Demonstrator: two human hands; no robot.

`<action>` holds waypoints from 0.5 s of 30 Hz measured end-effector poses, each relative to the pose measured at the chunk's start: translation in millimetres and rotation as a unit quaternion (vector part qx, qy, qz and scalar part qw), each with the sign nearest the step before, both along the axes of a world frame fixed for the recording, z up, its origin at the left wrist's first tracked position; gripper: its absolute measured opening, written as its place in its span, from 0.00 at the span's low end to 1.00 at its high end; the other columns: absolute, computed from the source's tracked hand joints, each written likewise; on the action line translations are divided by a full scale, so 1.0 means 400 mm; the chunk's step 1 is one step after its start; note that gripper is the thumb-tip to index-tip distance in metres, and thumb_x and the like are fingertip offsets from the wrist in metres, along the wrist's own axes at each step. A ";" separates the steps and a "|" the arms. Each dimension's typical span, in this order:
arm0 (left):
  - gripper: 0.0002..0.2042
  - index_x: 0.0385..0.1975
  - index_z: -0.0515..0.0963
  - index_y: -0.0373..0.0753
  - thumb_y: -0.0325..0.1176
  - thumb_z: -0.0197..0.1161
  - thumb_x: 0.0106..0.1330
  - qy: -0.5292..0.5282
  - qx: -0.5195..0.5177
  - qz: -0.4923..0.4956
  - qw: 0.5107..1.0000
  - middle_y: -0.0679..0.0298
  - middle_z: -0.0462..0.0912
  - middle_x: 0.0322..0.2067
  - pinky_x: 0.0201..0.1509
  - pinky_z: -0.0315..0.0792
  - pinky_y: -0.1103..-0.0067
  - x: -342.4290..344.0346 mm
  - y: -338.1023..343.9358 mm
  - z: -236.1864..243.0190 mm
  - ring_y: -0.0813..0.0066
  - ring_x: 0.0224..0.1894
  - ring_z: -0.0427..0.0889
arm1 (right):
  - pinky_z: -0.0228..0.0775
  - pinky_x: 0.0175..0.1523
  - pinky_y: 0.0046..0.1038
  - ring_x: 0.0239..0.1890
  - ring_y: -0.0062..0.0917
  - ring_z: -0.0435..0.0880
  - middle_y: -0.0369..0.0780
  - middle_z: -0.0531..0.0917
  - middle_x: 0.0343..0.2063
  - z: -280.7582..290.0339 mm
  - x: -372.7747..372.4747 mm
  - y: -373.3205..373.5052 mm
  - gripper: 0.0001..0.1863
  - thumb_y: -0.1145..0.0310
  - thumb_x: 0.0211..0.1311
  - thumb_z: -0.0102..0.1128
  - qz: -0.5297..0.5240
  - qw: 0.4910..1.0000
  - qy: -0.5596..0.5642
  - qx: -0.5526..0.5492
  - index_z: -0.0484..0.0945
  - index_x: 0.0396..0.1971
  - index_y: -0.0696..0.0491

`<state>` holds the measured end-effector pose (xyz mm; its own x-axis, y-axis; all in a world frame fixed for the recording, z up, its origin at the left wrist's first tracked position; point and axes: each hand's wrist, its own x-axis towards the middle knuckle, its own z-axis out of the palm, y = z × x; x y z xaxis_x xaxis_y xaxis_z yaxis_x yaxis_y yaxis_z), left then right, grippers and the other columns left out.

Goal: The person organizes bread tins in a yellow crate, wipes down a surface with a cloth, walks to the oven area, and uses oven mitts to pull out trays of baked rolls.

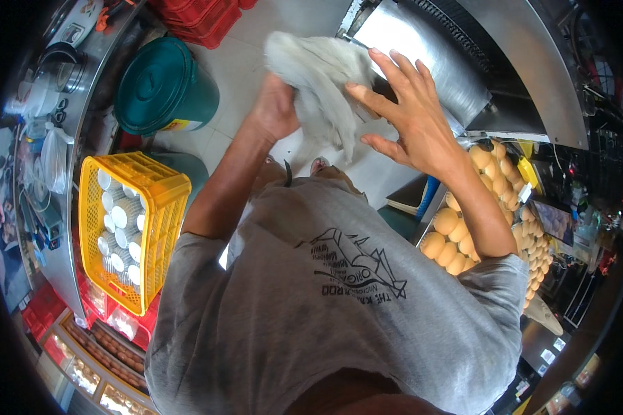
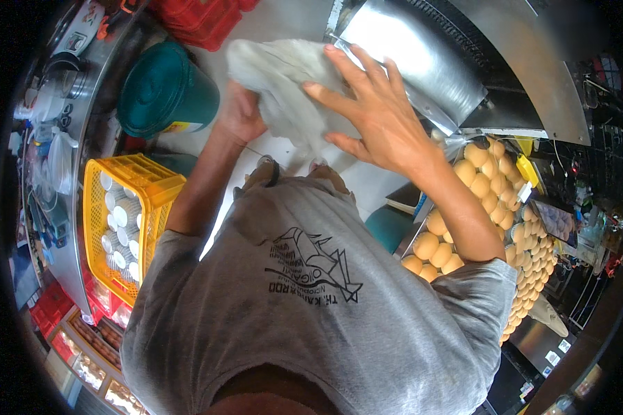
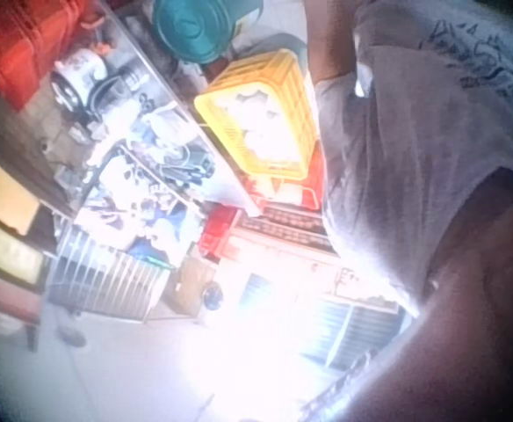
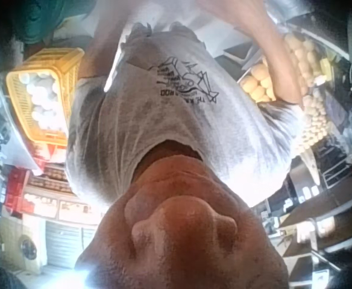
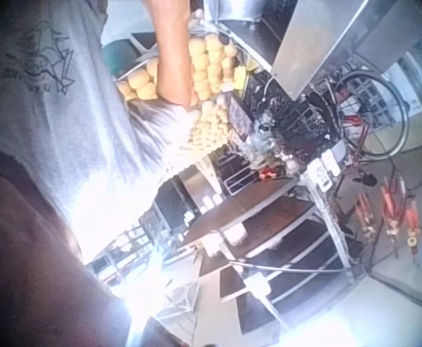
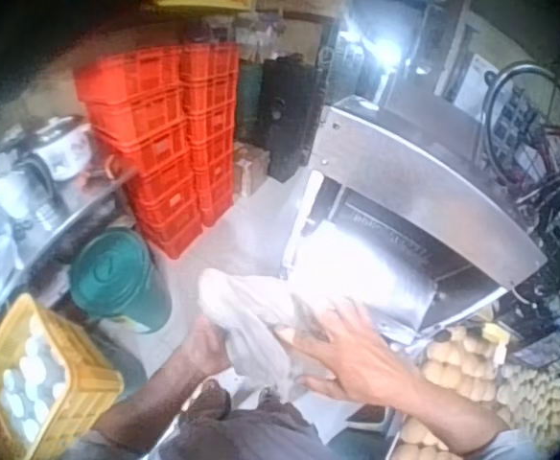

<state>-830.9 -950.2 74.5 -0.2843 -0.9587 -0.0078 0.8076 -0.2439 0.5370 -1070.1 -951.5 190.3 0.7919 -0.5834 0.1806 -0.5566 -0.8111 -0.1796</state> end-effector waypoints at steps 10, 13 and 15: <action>0.20 0.56 0.74 0.35 0.38 0.63 0.67 -0.240 -0.080 -0.154 0.955 0.60 0.80 0.48 0.47 0.81 0.75 -0.128 0.007 -0.048 0.71 0.46 0.82 | 0.71 0.29 0.28 0.18 0.22 0.74 0.33 0.76 0.19 -0.189 0.053 0.025 0.37 0.26 0.59 0.52 -0.037 0.391 -0.569 0.723 0.79 0.28 0.51; 0.19 0.54 0.75 0.36 0.41 0.61 0.69 -0.198 0.021 -0.188 0.962 0.59 0.82 0.43 0.43 0.82 0.75 -0.163 -0.029 -0.117 0.71 0.40 0.84 | 0.58 0.19 0.24 0.11 0.18 0.60 0.29 0.66 0.13 -0.249 0.036 -0.006 0.39 0.21 0.58 0.45 -0.001 0.337 -0.540 0.771 0.72 0.21 0.48; 0.20 0.53 0.76 0.37 0.45 0.56 0.71 -0.137 0.090 -0.128 0.978 0.59 0.83 0.41 0.43 0.81 0.75 -0.205 -0.032 -0.110 0.71 0.39 0.84 | 0.51 0.17 0.23 0.11 0.17 0.55 0.28 0.61 0.11 -0.242 0.056 -0.032 0.39 0.20 0.58 0.44 -0.201 0.431 -0.543 0.693 0.68 0.18 0.46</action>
<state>-913.1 -963.1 30.3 -0.4792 -0.8323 -0.2787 0.5394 -0.5298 0.6545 -1047.5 -964.3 93.7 0.4650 -0.7771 -0.4241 0.4193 0.6152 -0.6676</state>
